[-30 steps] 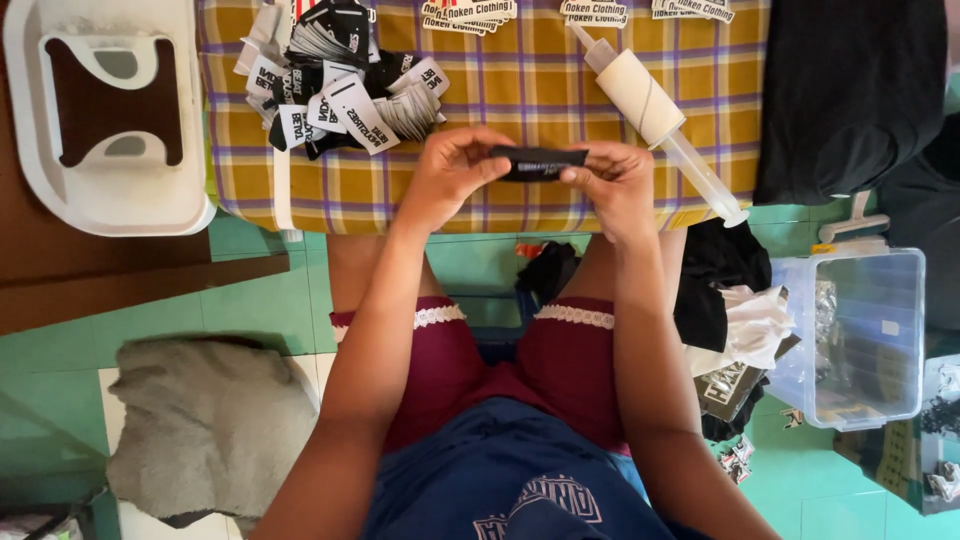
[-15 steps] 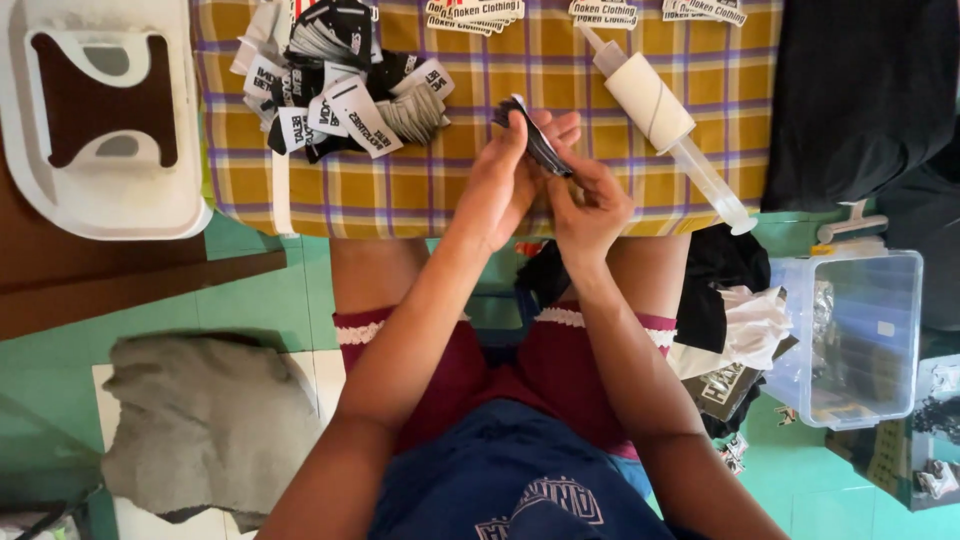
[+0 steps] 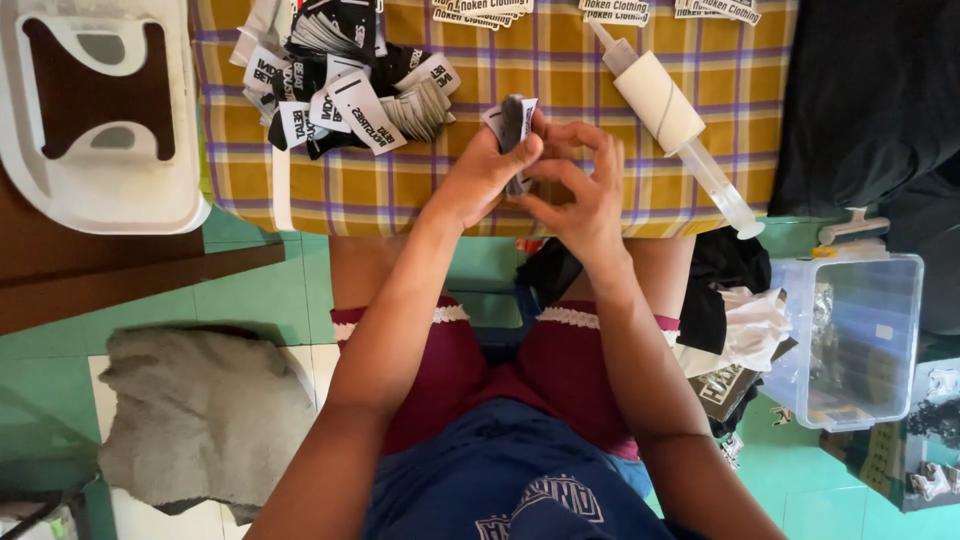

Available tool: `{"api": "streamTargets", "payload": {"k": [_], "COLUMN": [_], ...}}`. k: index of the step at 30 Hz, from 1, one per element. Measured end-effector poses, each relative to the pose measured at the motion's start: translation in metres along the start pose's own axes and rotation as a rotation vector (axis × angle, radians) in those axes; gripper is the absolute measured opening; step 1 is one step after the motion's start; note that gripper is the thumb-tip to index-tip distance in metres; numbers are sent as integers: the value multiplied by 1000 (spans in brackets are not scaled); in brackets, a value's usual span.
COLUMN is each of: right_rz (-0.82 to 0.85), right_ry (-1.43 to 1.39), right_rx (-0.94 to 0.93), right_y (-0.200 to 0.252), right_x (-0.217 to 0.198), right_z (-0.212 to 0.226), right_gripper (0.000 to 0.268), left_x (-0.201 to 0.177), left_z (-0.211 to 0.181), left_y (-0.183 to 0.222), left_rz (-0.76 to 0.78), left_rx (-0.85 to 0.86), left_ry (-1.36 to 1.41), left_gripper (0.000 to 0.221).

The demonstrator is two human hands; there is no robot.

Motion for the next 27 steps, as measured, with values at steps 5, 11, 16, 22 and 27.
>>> {"api": "streamTargets", "payload": {"k": [5, 11, 16, 22, 27], "right_rz": [37, 196, 218, 230, 286], "right_ry": [-72, -79, -83, -475, -982], "right_rx": [-4, -55, -87, -126, 27], "right_y": [-5, 0, -4, -11, 3], "right_x": [-6, 3, 0, -17, -16], "right_z": [-6, -24, -15, -19, -49], "right_gripper": [53, 138, 126, 146, 95], "left_x": [2, 11, 13, 9, 3], "left_z": [-3, -15, -17, -17, -7], "left_y": [7, 6, 4, 2, -4], "left_rz": [82, 190, 148, 167, 239], "left_rx": [-114, -254, -342, -407, -383], "left_ry": [-133, -295, -369, -471, -737], "left_gripper": [43, 10, 18, 13, 9]}}
Point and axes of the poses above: each hand's wrist, its own y-axis away from the middle knuckle, its own x-axis out of the palm, z = x × y, the point moved 2 cm from there along -y, towards the middle knuckle, and after that the axes turned 10 degrees about z, right-handed, at the moved point
